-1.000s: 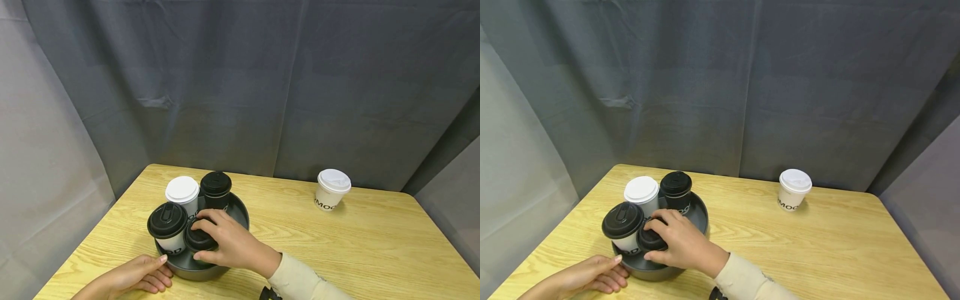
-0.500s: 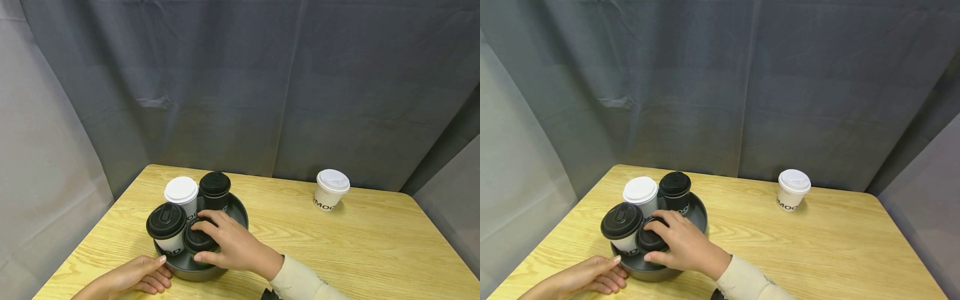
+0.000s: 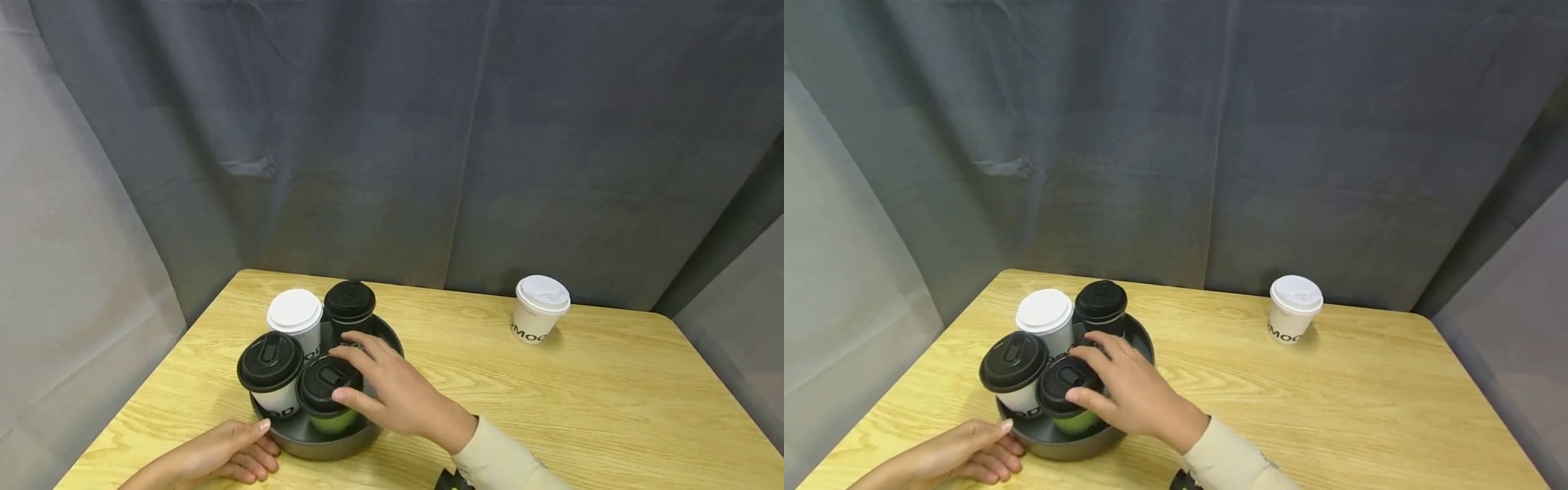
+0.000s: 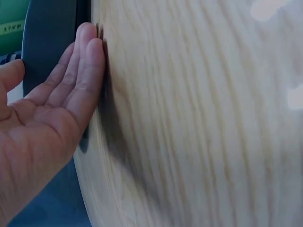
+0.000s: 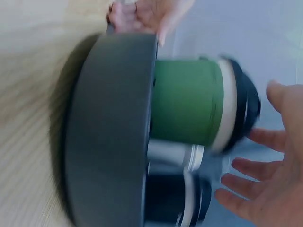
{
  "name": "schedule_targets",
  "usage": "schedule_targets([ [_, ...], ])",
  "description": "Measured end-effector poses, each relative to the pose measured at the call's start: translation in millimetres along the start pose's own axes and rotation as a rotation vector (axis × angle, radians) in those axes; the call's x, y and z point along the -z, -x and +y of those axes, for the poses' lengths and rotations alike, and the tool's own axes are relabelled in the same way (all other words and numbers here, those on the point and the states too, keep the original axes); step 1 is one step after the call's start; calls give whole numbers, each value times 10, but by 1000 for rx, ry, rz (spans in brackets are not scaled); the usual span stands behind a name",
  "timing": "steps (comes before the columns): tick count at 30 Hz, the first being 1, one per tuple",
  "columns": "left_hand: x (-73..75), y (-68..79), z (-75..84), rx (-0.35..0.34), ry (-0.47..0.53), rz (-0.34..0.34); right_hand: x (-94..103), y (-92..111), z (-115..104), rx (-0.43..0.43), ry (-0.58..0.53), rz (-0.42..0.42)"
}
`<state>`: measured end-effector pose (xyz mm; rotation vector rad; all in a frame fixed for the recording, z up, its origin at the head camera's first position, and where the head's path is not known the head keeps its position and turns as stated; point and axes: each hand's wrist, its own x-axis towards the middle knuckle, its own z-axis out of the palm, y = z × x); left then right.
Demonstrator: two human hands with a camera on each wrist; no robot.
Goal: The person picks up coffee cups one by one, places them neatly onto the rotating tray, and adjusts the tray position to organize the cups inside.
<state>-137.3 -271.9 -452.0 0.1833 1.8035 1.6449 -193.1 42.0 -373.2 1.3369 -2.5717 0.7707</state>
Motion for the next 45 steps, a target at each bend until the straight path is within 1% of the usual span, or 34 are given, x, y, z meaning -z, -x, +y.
schedule_targets([
  [4, -75, 10, -6, -7, -5, 30, 39, 104, 266, -102, 21, 14],
  [7, -159, 3, -10, -3, 1, 52, 28, 195, 515, -148, 71, -2],
  [11, -246, 0, -5, 14, 3, 53, -14, 312, 769, -166, 119, -77],
  [14, -280, -10, -4, 7, -6, 45, -42, 372, 878, -160, 127, -135],
  [16, -289, -18, -7, -2, -3, 37, -58, 390, 918, -154, 124, -159],
  [22, -294, -42, -19, -15, 25, 22, -75, 401, 942, -143, 106, -184],
  [25, -299, -50, -4, -13, 20, 26, -72, 405, 941, -133, 126, -188],
  [29, -286, -50, 46, -8, -1, 23, -53, 425, 937, -106, 195, -190],
  [35, -220, -22, 108, 14, -11, 16, -24, 481, 906, -55, 297, -186],
  [38, -177, -5, 122, 23, -19, 40, -12, 526, 855, -31, 335, -185],
  [41, -111, 8, 140, 23, -54, 80, 0, 580, 785, -12, 361, -188],
  [45, 17, 19, 162, 19, -112, 129, 12, 650, 655, 5, 390, -227],
])
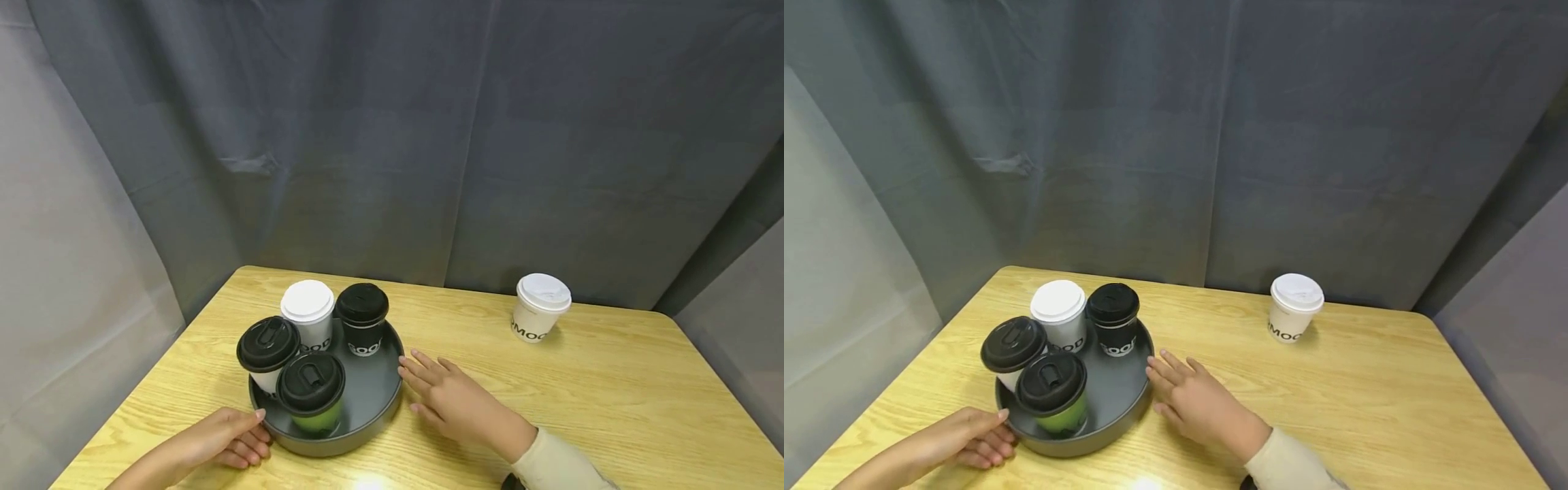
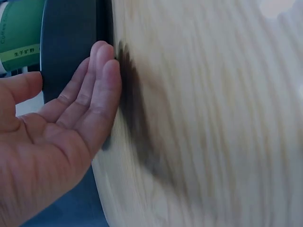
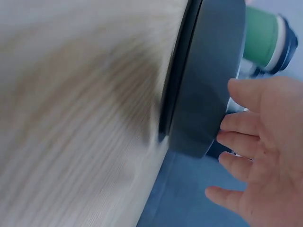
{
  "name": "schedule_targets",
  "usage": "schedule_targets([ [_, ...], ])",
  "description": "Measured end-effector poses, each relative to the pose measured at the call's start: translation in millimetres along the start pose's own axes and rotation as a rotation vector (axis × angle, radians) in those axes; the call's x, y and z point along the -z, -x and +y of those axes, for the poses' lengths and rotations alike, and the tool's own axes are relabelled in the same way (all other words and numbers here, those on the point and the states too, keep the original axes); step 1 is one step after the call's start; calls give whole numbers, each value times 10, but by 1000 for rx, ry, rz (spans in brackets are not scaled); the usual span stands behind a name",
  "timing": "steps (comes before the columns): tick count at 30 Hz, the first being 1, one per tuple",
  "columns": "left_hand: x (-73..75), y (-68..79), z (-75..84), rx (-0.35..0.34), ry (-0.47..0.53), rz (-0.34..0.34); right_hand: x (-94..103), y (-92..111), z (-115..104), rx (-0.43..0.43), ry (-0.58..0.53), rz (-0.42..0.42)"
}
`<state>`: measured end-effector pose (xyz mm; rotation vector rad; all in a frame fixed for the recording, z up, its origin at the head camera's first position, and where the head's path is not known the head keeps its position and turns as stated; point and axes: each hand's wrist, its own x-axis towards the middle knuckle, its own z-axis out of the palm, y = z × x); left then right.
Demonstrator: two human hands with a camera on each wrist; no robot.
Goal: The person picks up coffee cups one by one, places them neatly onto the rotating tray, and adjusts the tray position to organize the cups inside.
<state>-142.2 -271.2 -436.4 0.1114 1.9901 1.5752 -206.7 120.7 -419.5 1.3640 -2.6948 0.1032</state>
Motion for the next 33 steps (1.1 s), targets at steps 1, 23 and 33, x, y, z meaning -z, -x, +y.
schedule_targets([
  [1, 37, -7, 0, -4, -8, 8, 12, 19, -34, 7, 9, -10],
  [23, 378, -145, -60, -45, -110, 191, 68, 147, -300, 124, -78, 18],
  [33, 100, 53, -54, -13, -13, -38, 36, 53, 46, -49, -168, -1],
])
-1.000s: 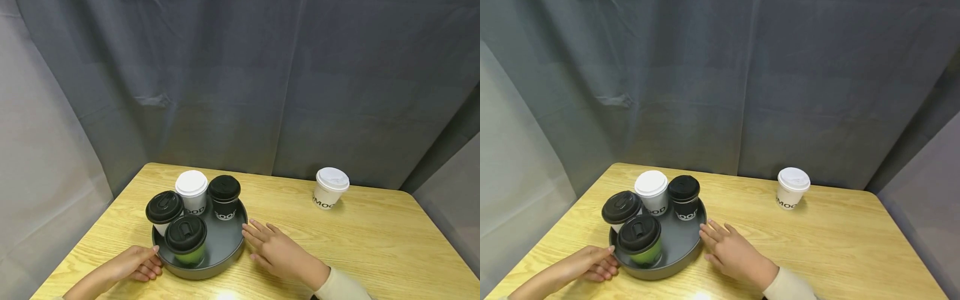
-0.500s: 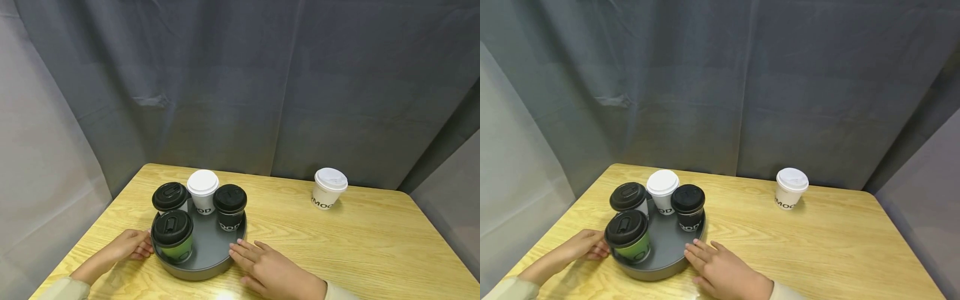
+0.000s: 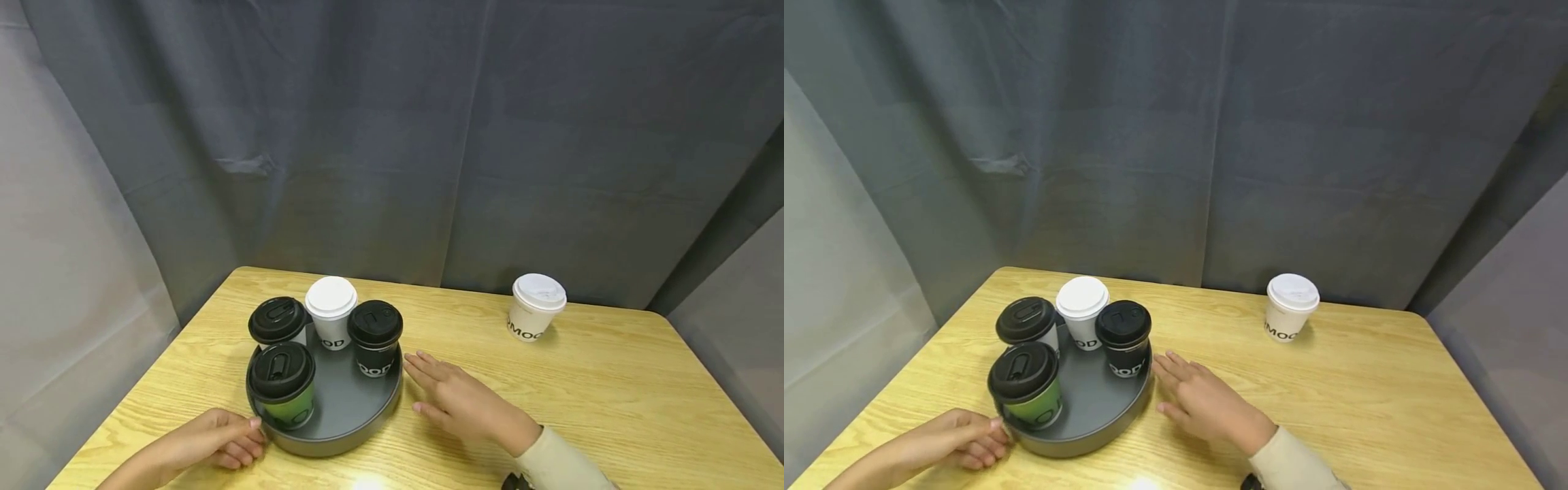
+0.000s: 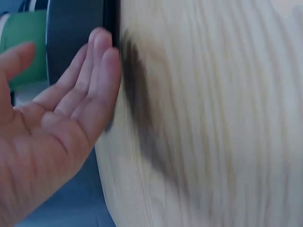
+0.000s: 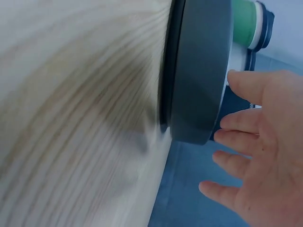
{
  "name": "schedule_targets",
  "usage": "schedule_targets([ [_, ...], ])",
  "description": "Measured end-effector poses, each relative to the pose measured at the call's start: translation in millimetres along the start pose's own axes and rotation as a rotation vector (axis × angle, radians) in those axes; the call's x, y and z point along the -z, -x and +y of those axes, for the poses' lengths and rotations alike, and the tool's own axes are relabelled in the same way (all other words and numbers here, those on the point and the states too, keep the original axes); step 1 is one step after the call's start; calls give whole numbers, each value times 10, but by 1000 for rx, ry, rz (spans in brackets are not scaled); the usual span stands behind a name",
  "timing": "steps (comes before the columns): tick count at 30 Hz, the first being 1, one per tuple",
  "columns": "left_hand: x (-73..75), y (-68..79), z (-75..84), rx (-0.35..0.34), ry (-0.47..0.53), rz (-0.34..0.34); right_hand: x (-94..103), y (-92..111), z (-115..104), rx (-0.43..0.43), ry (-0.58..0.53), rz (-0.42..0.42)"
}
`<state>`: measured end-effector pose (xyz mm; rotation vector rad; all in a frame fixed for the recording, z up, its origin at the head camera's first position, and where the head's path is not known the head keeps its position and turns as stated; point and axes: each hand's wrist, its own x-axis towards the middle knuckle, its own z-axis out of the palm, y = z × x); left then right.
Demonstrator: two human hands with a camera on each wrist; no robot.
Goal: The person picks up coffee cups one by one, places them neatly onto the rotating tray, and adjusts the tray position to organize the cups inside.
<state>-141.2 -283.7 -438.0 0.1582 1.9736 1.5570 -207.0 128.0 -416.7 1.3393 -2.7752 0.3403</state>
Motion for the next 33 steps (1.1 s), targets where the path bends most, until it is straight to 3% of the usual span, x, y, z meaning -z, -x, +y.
schedule_targets([
  [4, -145, -7, 21, 4, 29, -52, -36, -52, 65, 3, -14, -5],
  [10, -244, -61, -3, 5, 95, -65, -98, -79, 93, 17, 2, -12],
  [15, -200, -53, -20, 15, 87, -61, -108, -49, 27, 36, 91, -2],
  [24, -32, -53, -5, 7, 13, 29, -32, 76, -328, 8, 276, -3],
  [28, -19, -53, 3, 16, 17, 53, -29, 102, -378, -7, 281, 4],
  [33, -111, -50, -7, 32, 43, 15, -52, 118, -323, -29, 252, 13],
])
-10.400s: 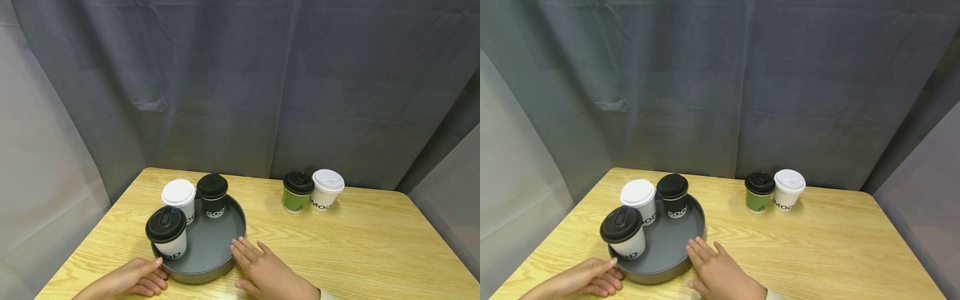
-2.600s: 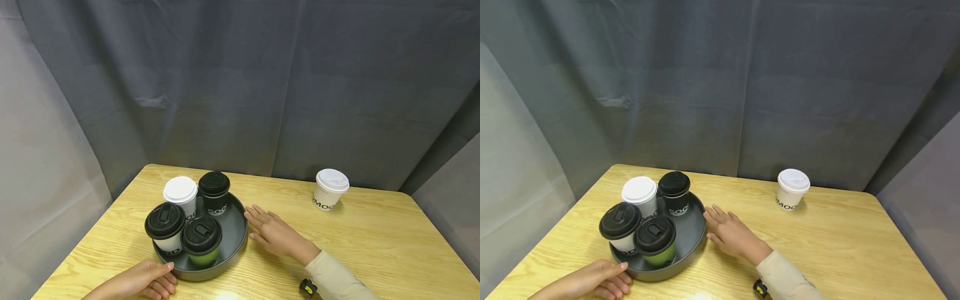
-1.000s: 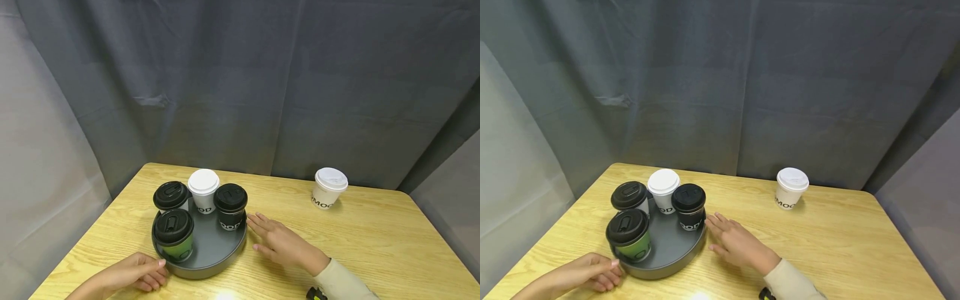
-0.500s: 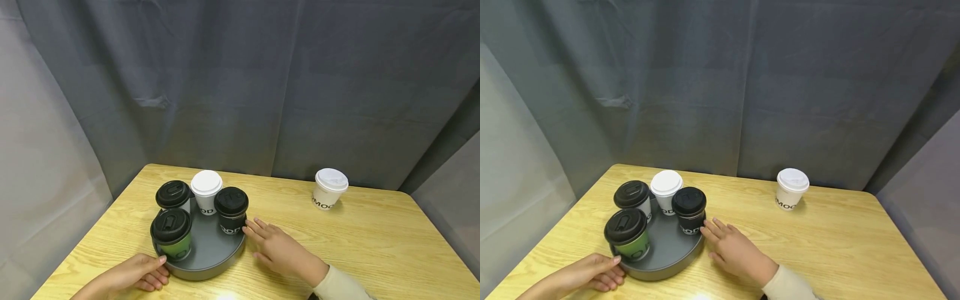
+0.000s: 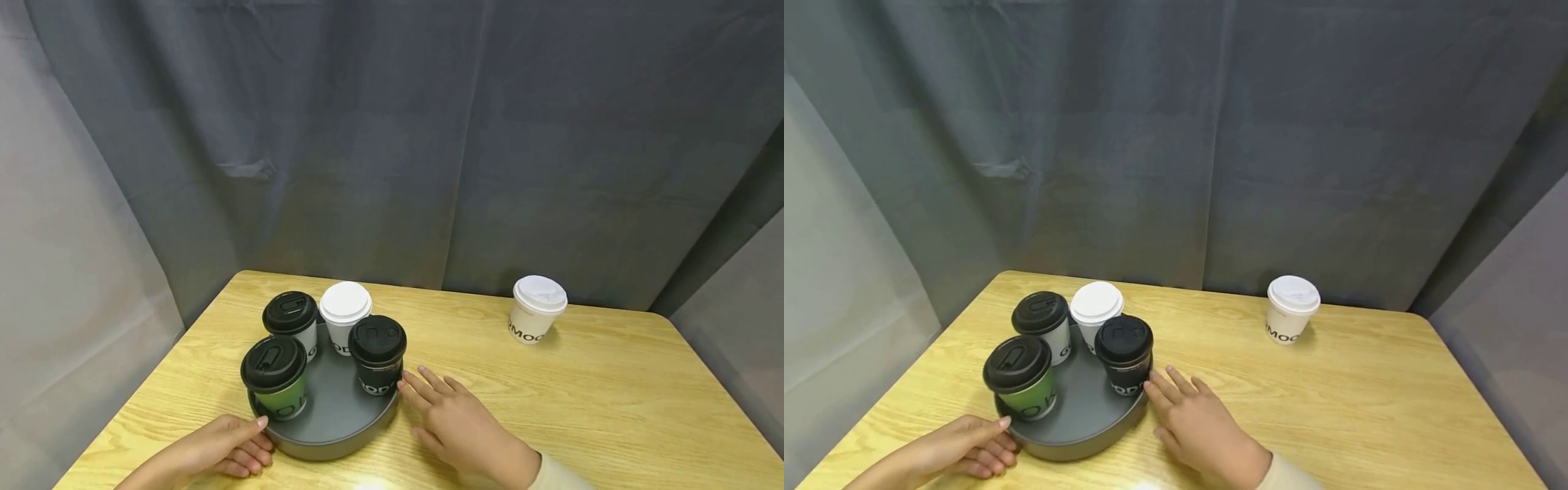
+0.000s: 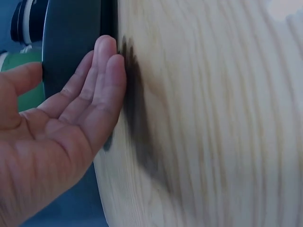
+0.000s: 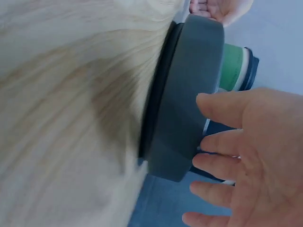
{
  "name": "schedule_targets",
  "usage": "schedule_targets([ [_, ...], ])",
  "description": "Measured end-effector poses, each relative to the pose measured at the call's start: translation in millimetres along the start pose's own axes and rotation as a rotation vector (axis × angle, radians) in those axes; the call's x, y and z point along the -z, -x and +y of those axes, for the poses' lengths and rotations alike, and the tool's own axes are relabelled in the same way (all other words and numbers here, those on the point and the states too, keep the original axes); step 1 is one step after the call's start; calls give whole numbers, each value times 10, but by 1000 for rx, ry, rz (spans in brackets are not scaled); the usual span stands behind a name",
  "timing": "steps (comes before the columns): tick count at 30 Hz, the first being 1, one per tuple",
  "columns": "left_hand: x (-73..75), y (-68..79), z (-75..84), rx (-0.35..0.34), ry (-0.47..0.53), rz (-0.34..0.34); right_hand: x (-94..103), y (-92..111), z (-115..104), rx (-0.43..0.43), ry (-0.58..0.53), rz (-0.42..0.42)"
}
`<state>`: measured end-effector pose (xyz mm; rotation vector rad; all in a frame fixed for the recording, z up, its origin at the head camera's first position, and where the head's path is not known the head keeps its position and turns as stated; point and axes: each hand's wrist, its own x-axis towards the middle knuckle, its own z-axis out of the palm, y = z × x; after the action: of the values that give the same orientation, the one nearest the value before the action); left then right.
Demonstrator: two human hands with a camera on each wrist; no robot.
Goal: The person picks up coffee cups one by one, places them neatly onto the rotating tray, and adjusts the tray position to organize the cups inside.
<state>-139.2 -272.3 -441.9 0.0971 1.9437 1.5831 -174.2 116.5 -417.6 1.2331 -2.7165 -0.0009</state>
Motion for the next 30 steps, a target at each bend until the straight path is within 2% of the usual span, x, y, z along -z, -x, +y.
schedule_targets([
  [5, -58, 2, -10, -2, 26, -18, -45, 0, 34, 7, -35, -9],
  [12, -52, 12, 7, 8, 47, -38, -54, 9, 58, 8, -73, -15],
  [17, -51, 5, 12, 12, 40, -31, 12, 52, 126, -25, -149, -41],
  [20, -57, 3, 7, 5, 36, -35, 90, 97, 205, -77, -200, -35],
  [25, -60, 4, 11, 2, 30, -32, 220, 155, 427, -204, -209, 63],
  [30, -54, -1, 7, 3, 22, -25, 271, 152, 856, -316, -157, 247],
])
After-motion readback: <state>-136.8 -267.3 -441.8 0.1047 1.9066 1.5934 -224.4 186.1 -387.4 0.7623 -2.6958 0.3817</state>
